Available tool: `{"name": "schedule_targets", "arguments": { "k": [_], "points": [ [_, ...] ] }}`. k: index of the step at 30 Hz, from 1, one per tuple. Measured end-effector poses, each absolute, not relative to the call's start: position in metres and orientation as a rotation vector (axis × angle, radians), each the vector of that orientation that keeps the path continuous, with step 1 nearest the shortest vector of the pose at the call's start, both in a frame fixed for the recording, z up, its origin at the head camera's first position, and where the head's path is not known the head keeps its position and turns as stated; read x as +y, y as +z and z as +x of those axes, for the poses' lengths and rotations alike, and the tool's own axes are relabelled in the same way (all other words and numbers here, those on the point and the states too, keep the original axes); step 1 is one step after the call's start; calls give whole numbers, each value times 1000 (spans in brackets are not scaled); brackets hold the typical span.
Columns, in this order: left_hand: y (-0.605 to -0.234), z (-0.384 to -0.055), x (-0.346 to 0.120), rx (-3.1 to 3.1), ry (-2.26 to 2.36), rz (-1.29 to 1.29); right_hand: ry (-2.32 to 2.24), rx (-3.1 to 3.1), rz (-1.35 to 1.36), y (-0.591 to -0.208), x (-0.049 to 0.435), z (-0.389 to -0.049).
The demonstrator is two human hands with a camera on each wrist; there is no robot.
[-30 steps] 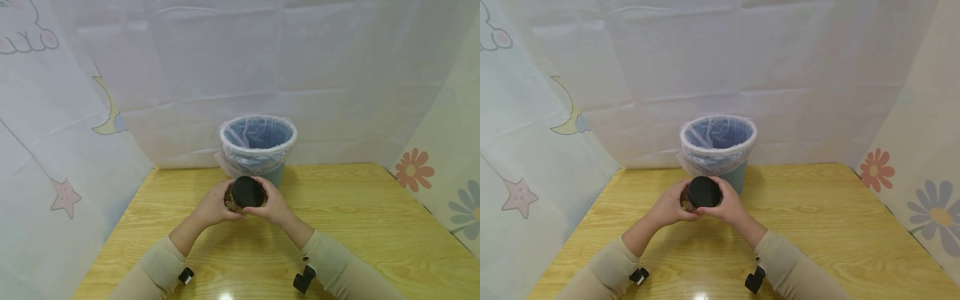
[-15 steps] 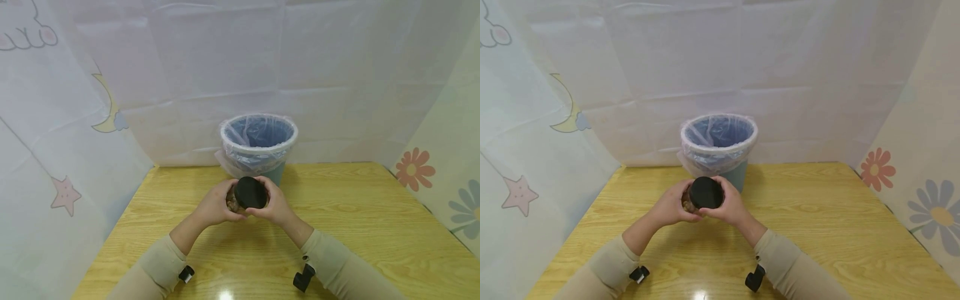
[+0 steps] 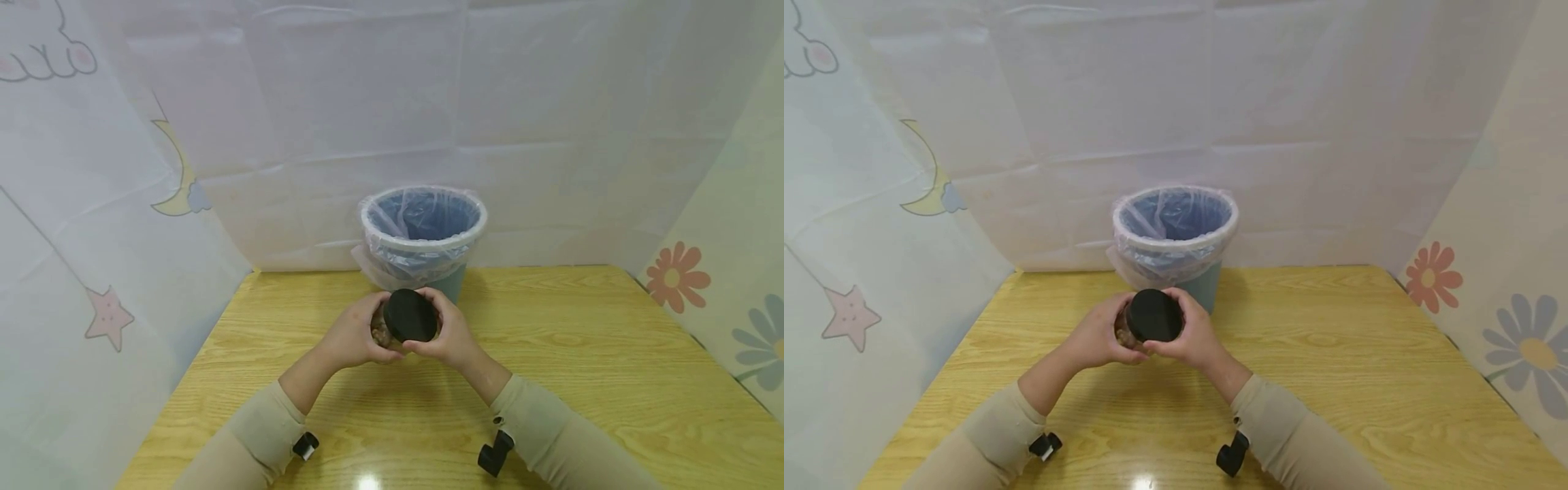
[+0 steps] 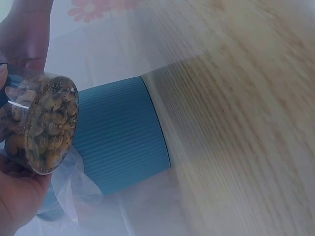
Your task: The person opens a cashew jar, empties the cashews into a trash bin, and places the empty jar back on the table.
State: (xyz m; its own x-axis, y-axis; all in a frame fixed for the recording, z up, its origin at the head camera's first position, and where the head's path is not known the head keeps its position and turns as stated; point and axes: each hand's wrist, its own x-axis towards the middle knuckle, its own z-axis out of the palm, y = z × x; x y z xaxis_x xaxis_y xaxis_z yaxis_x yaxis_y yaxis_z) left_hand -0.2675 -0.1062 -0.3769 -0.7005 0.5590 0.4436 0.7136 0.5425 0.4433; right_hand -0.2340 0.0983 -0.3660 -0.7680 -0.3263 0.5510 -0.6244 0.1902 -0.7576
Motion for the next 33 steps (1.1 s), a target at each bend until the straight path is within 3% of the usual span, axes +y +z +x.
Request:
{"name": "schedule_targets", "arguments": {
  "k": [33],
  "points": [
    [-377, -270, -108, -2483, -1030, -1206, 1444, -2223, 986, -360, 102, -235]
  ]
}}
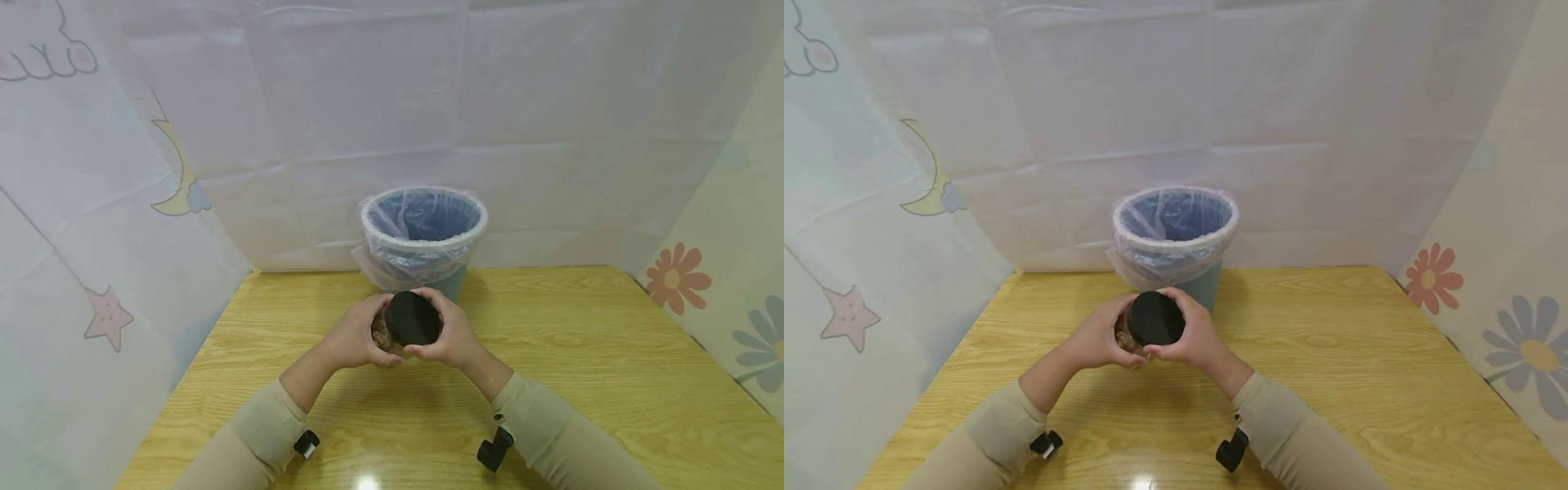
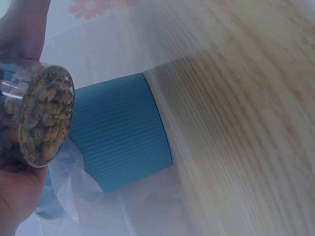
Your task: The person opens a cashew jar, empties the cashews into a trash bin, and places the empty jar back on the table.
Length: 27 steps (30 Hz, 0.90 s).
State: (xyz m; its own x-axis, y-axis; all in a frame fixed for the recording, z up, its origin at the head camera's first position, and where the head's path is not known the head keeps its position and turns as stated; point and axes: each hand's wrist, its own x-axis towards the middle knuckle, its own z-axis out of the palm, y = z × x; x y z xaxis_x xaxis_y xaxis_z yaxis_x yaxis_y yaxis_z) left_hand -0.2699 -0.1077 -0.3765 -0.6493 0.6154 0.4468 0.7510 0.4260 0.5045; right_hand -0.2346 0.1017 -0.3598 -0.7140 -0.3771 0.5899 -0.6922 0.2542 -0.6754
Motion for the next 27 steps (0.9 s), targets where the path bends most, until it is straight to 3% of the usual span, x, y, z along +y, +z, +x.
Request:
{"name": "schedule_targets", "arguments": {
  "k": [13, 27],
  "points": [
    [-376, -273, -109, -2481, -1039, -1225, 1469, -2206, 1038, -362, 103, -239],
    [-374, -275, -112, -2484, -1143, -1355, 1576, -2106, 1297, -360, 109, -248]
  ]
}}
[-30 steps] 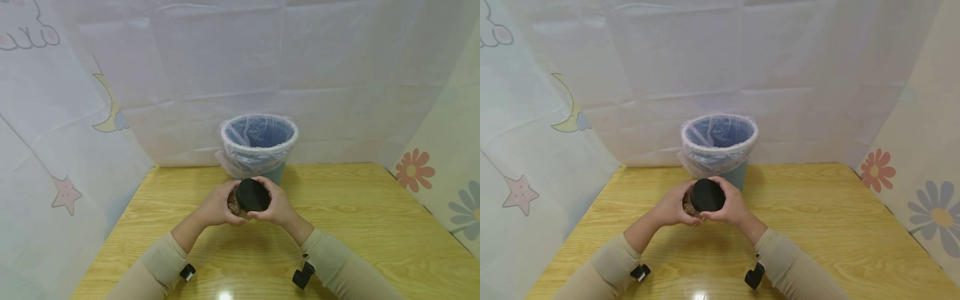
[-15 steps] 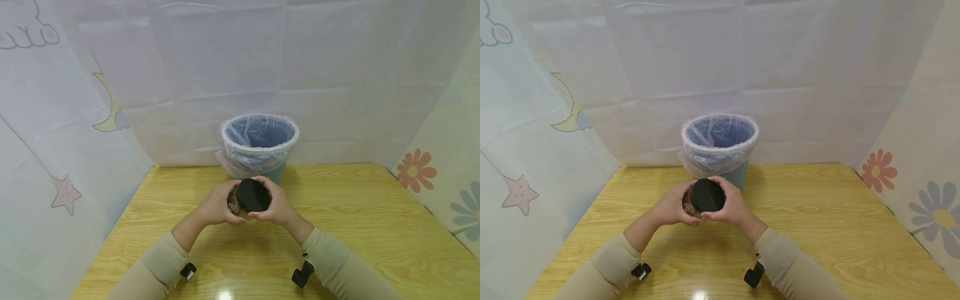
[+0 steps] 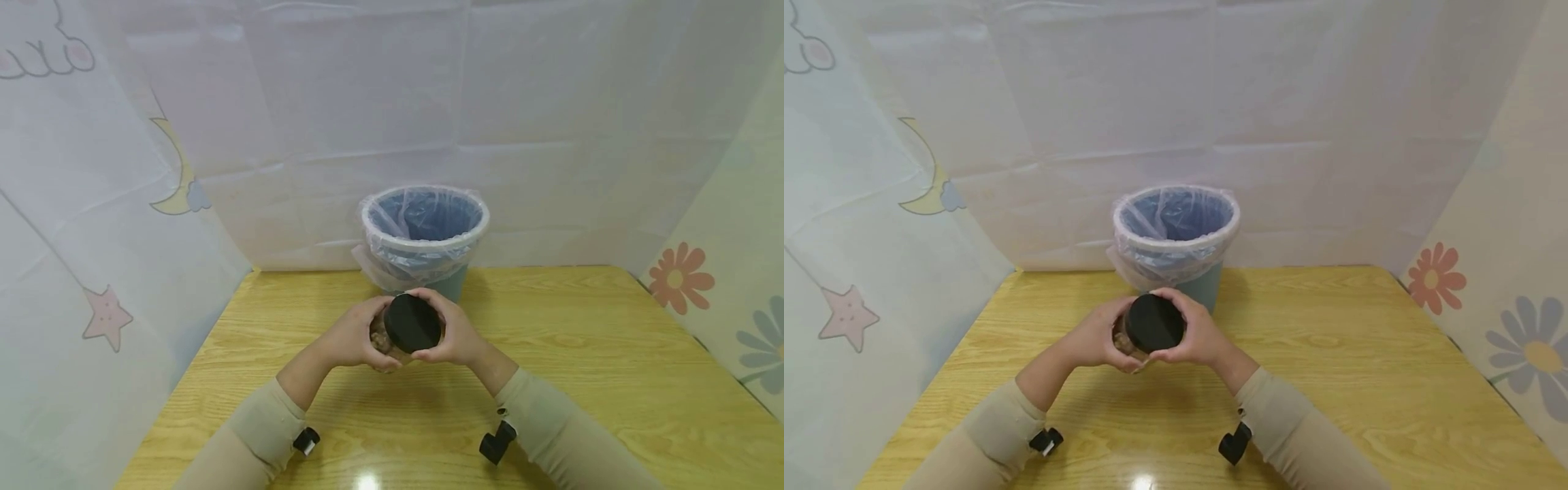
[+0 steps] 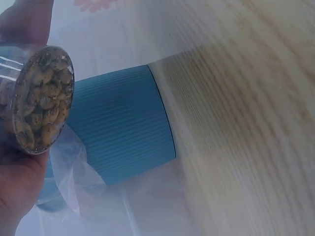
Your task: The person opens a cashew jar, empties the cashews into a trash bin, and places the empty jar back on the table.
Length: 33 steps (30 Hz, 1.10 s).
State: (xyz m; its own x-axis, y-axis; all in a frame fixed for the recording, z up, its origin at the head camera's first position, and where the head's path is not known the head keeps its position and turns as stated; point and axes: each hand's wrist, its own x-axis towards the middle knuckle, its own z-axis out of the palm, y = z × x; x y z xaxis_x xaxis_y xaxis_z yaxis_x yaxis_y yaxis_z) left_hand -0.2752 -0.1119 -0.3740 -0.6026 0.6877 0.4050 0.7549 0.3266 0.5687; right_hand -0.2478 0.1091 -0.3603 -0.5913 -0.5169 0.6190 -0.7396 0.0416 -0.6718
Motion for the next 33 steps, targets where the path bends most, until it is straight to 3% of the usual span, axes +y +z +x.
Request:
{"name": "schedule_targets", "arguments": {
  "k": [11, 33],
  "points": [
    [-364, -274, -112, -2569, -1088, -1221, 1739, -2036, 1340, -385, 114, -267],
    [-363, -272, -112, -2453, -770, -971, 1846, -2100, 827, -395, 94, -252]
  ]
}}
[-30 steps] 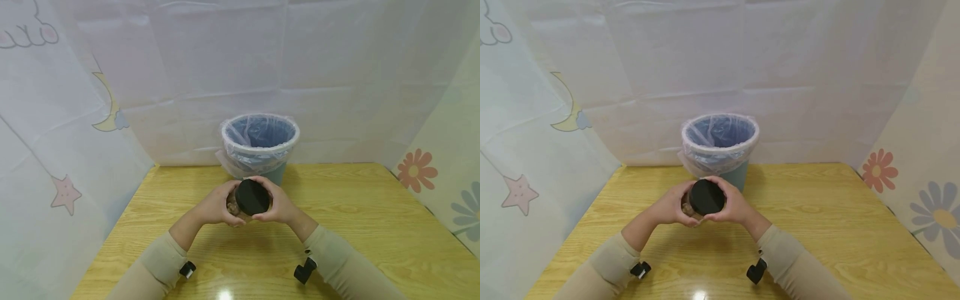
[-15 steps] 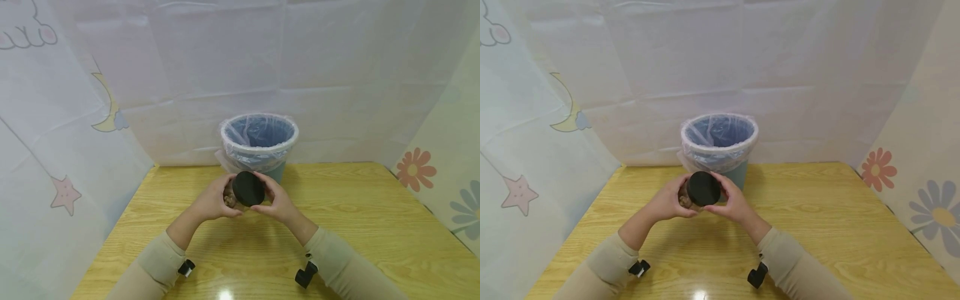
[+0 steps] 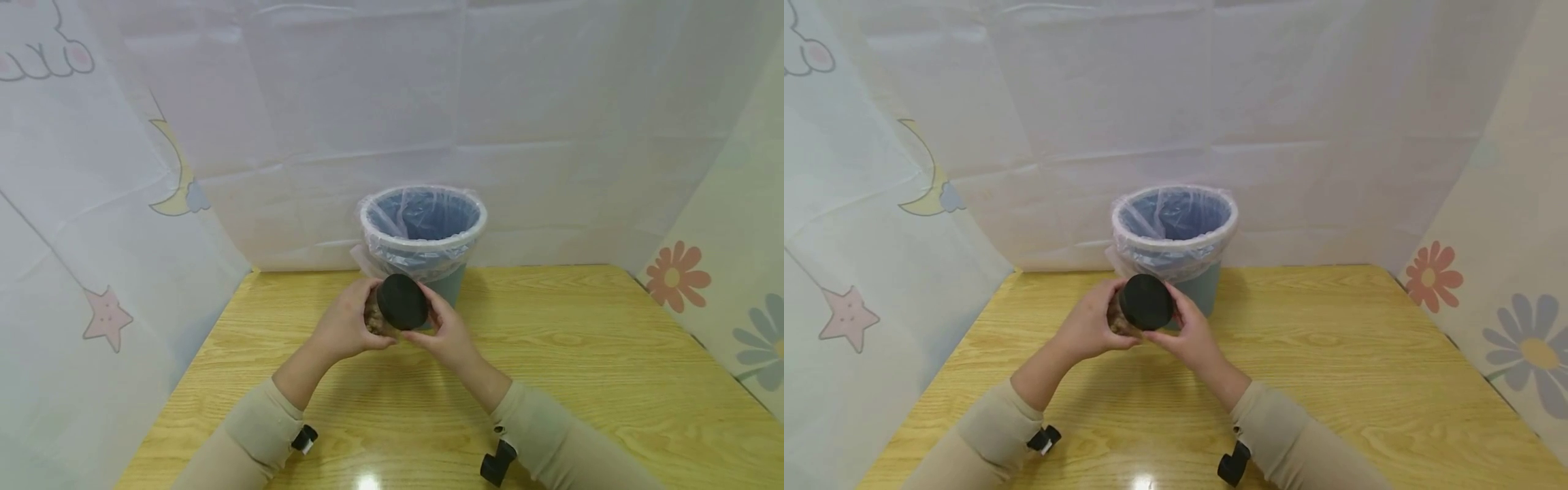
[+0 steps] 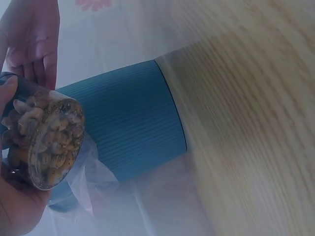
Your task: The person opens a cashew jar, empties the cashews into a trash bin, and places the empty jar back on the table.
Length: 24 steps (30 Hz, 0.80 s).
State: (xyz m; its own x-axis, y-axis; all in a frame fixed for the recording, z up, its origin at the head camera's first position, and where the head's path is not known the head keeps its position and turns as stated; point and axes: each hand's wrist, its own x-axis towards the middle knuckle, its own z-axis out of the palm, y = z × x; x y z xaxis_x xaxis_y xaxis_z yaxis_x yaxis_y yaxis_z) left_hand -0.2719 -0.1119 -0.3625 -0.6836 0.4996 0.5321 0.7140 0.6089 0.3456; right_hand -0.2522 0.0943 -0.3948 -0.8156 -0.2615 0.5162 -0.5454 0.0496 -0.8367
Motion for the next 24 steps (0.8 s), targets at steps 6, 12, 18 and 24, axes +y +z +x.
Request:
{"name": "schedule_targets", "arguments": {
  "k": [6, 12, 18, 24],
  "points": [
    [-366, -271, -110, -2418, -698, -941, 1856, -2146, 753, -394, 91, -249],
    [-367, -270, -109, -2423, -683, -918, 1861, -2134, 723, -394, 89, -249],
    [-368, -271, -108, -2421, -683, -936, 1913, -2061, 728, -392, 86, -248],
    [-366, -270, -107, -2405, -708, -969, 1980, -1979, 759, -393, 87, -249]
  ]
}}
